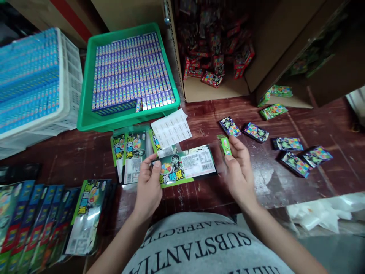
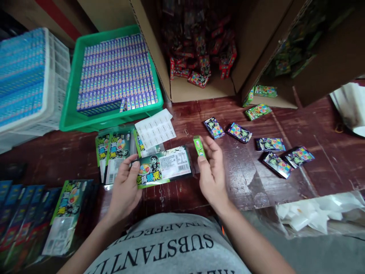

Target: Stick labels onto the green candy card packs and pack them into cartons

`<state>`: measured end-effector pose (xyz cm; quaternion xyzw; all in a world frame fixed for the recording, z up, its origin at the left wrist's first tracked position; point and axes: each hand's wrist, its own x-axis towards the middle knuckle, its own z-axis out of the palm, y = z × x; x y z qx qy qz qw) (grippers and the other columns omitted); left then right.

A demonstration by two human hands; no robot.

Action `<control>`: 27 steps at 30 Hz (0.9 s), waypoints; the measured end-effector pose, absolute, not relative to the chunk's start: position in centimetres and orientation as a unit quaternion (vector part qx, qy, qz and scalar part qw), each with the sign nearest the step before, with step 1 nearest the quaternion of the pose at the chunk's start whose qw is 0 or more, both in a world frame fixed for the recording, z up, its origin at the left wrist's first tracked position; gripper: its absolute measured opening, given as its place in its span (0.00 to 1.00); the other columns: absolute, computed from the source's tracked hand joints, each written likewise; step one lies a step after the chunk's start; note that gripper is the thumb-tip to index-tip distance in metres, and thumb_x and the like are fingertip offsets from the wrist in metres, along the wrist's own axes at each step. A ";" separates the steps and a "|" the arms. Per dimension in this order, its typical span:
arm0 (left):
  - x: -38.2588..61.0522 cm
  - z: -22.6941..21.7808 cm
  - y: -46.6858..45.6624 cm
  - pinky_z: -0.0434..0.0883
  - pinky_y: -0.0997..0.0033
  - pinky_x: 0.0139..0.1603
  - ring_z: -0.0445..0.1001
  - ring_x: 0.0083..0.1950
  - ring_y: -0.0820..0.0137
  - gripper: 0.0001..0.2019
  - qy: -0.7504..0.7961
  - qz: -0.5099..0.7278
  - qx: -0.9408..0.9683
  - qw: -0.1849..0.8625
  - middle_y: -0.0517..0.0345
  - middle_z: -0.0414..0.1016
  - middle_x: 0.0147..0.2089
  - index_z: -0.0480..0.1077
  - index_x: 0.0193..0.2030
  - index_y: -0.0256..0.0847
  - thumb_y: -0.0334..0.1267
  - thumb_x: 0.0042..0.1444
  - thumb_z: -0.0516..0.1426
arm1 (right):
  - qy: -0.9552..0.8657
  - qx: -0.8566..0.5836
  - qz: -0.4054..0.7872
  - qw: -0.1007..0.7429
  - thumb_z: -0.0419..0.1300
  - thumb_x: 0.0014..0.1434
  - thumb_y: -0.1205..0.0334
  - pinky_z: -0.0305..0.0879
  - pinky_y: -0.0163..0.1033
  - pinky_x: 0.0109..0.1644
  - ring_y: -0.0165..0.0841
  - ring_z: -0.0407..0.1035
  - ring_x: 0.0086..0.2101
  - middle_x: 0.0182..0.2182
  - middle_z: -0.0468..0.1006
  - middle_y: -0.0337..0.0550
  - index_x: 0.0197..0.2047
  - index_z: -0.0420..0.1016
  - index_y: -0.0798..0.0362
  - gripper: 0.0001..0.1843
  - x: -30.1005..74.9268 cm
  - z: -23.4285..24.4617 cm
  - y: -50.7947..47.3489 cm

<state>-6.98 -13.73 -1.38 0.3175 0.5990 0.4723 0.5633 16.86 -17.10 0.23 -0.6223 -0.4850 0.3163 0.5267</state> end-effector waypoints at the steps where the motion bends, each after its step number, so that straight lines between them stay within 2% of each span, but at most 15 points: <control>1: -6.7 -1.3 -14.0 0.76 0.66 0.43 0.75 0.38 0.69 0.21 0.600 0.481 0.317 0.555 0.58 0.75 0.43 0.66 0.58 0.49 0.49 0.61 0.63 | -0.484 -0.640 0.283 0.526 0.44 0.72 0.57 0.58 0.62 0.71 0.45 0.59 0.68 0.69 0.62 0.55 0.73 0.47 0.44 0.28 16.2 -0.1 -16.9; 7: -6.6 -1.5 -14.9 0.74 0.71 0.44 0.72 0.39 0.71 0.19 0.624 0.524 0.350 0.462 0.59 0.69 0.43 0.66 0.59 0.49 0.50 0.64 0.61 | -0.493 -0.698 0.103 0.509 0.43 0.73 0.54 0.57 0.68 0.69 0.51 0.58 0.67 0.68 0.60 0.55 0.75 0.49 0.44 0.29 16.5 -0.6 -15.4; 10: -6.7 -1.6 -14.9 0.74 0.71 0.43 0.71 0.40 0.70 0.19 0.622 0.529 0.369 0.444 0.58 0.68 0.45 0.66 0.60 0.50 0.50 0.65 0.59 | -0.516 -0.685 0.116 0.501 0.43 0.73 0.56 0.62 0.65 0.67 0.49 0.63 0.64 0.65 0.64 0.56 0.75 0.47 0.44 0.29 16.4 -0.1 -14.9; 13: -6.8 -1.5 -14.6 0.74 0.70 0.43 0.72 0.40 0.70 0.19 0.611 0.547 0.355 0.448 0.58 0.69 0.46 0.65 0.60 0.51 0.49 0.66 0.59 | -0.557 -0.672 0.152 0.464 0.44 0.73 0.57 0.64 0.63 0.66 0.48 0.66 0.60 0.59 0.70 0.56 0.73 0.54 0.44 0.27 15.8 -0.1 -14.9; 16: -7.4 -1.5 -14.1 0.74 0.69 0.45 0.73 0.42 0.69 0.18 0.616 0.562 0.351 0.426 0.57 0.69 0.46 0.64 0.60 0.51 0.49 0.66 0.59 | -0.571 -0.668 0.175 0.444 0.44 0.73 0.58 0.63 0.63 0.66 0.48 0.65 0.60 0.58 0.70 0.54 0.72 0.58 0.44 0.26 15.8 -0.5 -15.0; 21: -7.8 -1.4 -13.8 0.74 0.66 0.47 0.74 0.45 0.66 0.21 0.633 0.541 0.397 0.386 0.55 0.69 0.48 0.64 0.61 0.50 0.52 0.65 0.58 | -0.512 -0.691 0.130 0.494 0.44 0.73 0.56 0.57 0.66 0.69 0.50 0.60 0.64 0.65 0.63 0.54 0.75 0.50 0.43 0.29 16.3 -0.4 -13.4; 23: -7.7 -1.3 -13.7 0.74 0.66 0.48 0.74 0.45 0.66 0.20 0.634 0.544 0.402 0.377 0.55 0.69 0.49 0.64 0.61 0.50 0.51 0.65 0.59 | -0.530 -0.684 0.133 0.483 0.45 0.73 0.56 0.58 0.66 0.68 0.50 0.61 0.62 0.64 0.63 0.54 0.76 0.47 0.41 0.30 16.4 0.1 -12.7; 27: -8.0 -1.3 -13.4 0.73 0.67 0.48 0.73 0.45 0.68 0.20 0.632 0.553 0.404 0.363 0.56 0.70 0.49 0.65 0.61 0.50 0.50 0.66 0.59 | -0.608 -0.657 0.178 0.409 0.46 0.72 0.60 0.64 0.63 0.64 0.46 0.67 0.55 0.55 0.69 0.53 0.73 0.55 0.42 0.28 16.7 0.9 -12.2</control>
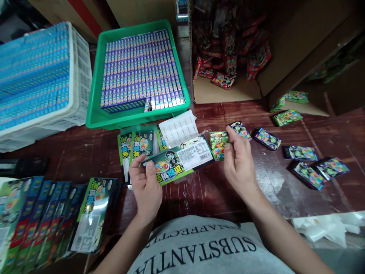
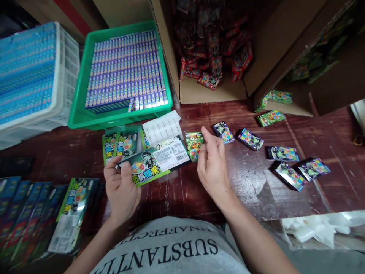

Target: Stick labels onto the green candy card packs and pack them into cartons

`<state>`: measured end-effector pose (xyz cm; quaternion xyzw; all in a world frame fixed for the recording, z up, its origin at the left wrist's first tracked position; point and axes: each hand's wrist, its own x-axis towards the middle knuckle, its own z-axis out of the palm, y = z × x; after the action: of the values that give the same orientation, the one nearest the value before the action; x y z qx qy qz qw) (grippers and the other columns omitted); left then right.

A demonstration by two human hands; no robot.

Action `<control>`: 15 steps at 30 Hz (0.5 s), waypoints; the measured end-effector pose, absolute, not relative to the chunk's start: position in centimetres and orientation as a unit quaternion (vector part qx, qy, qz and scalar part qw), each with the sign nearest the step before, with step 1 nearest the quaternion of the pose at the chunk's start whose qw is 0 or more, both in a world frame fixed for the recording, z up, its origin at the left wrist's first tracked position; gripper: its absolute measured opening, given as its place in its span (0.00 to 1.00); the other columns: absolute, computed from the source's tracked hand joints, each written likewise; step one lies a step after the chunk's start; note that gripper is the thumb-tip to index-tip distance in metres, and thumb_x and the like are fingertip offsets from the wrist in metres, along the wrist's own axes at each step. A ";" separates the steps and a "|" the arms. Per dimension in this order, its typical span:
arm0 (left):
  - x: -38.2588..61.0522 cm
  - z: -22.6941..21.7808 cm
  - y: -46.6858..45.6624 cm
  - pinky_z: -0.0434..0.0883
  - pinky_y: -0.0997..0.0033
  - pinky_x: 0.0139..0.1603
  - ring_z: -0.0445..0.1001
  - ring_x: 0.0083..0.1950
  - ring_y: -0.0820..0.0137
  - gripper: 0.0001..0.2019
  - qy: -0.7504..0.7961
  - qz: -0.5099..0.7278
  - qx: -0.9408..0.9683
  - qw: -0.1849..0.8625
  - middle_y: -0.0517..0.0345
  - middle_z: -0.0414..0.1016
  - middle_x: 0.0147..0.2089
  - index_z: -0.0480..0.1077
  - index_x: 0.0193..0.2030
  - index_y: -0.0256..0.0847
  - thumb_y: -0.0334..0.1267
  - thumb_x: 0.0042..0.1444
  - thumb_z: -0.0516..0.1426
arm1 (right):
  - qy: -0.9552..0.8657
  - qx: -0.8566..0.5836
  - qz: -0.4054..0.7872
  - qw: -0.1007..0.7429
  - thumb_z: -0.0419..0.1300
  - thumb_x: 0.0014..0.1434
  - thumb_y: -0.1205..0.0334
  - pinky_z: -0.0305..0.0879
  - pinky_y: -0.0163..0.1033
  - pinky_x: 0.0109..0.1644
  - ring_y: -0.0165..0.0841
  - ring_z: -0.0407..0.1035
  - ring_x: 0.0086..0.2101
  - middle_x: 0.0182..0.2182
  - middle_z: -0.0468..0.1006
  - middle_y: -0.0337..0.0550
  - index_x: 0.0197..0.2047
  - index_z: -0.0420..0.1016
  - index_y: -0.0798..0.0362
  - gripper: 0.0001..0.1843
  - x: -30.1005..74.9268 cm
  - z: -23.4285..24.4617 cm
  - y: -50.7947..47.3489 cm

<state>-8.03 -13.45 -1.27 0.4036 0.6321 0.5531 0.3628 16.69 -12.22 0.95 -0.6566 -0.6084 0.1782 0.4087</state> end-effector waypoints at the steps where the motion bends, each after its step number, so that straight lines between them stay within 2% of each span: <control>1: -8.2 -1.4 -13.4 0.73 0.68 0.49 0.73 0.45 0.68 0.20 0.630 0.554 0.408 0.360 0.56 0.70 0.50 0.65 0.61 0.50 0.50 0.65 0.59 | -0.623 -0.648 0.197 0.393 0.46 0.72 0.61 0.66 0.61 0.63 0.45 0.68 0.53 0.52 0.70 0.53 0.71 0.59 0.43 0.27 16.9 1.1 -12.2; 5: -8.5 -2.0 -13.2 0.73 0.68 0.48 0.73 0.45 0.69 0.20 0.621 0.560 0.418 0.356 0.55 0.70 0.50 0.66 0.59 0.48 0.50 0.64 0.61 | -0.666 -0.599 0.272 0.352 0.52 0.70 0.60 0.69 0.57 0.59 0.41 0.70 0.49 0.47 0.72 0.48 0.68 0.65 0.46 0.24 17.7 1.5 -12.0; 7: -8.3 -2.1 -13.2 0.73 0.69 0.47 0.74 0.43 0.70 0.19 0.615 0.567 0.407 0.367 0.55 0.70 0.49 0.66 0.59 0.48 0.50 0.65 0.60 | -0.665 -0.590 0.279 0.362 0.56 0.69 0.57 0.67 0.58 0.62 0.42 0.68 0.53 0.50 0.72 0.49 0.69 0.64 0.45 0.27 17.6 1.4 -11.8; 9: -7.8 -2.1 -13.4 0.74 0.69 0.44 0.74 0.40 0.70 0.18 0.610 0.575 0.391 0.380 0.57 0.70 0.47 0.65 0.59 0.49 0.50 0.66 0.58 | -0.636 -0.603 0.266 0.402 0.60 0.67 0.55 0.64 0.60 0.65 0.43 0.64 0.59 0.57 0.68 0.51 0.71 0.62 0.43 0.30 17.1 1.2 -11.8; 11: -7.3 -2.0 -13.5 0.75 0.69 0.43 0.74 0.39 0.71 0.18 0.606 0.584 0.385 0.379 0.57 0.70 0.46 0.64 0.60 0.50 0.51 0.67 0.57 | -0.590 -0.615 0.253 0.458 0.62 0.66 0.55 0.63 0.60 0.66 0.43 0.63 0.61 0.60 0.68 0.50 0.68 0.66 0.42 0.28 16.3 0.9 -12.0; 13: -6.8 -1.8 -13.6 0.75 0.68 0.45 0.75 0.42 0.70 0.18 0.607 0.586 0.388 0.370 0.56 0.70 0.49 0.63 0.61 0.51 0.51 0.68 0.56 | -0.552 -0.609 0.267 0.503 0.61 0.67 0.57 0.63 0.61 0.67 0.42 0.66 0.60 0.58 0.73 0.47 0.63 0.73 0.41 0.21 15.4 0.6 -12.2; 15: -6.2 -1.7 -13.8 0.76 0.66 0.50 0.75 0.49 0.68 0.19 0.605 0.577 0.400 0.374 0.53 0.70 0.55 0.60 0.64 0.52 0.52 0.70 0.53 | -0.531 -0.597 0.303 0.520 0.61 0.67 0.57 0.61 0.62 0.68 0.42 0.67 0.61 0.58 0.75 0.44 0.60 0.76 0.40 0.18 14.6 0.3 -12.5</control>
<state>-6.21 -13.77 -1.70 0.4004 0.6054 0.5773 0.3741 14.59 -12.46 0.34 -0.5965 -0.5308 0.3031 0.5201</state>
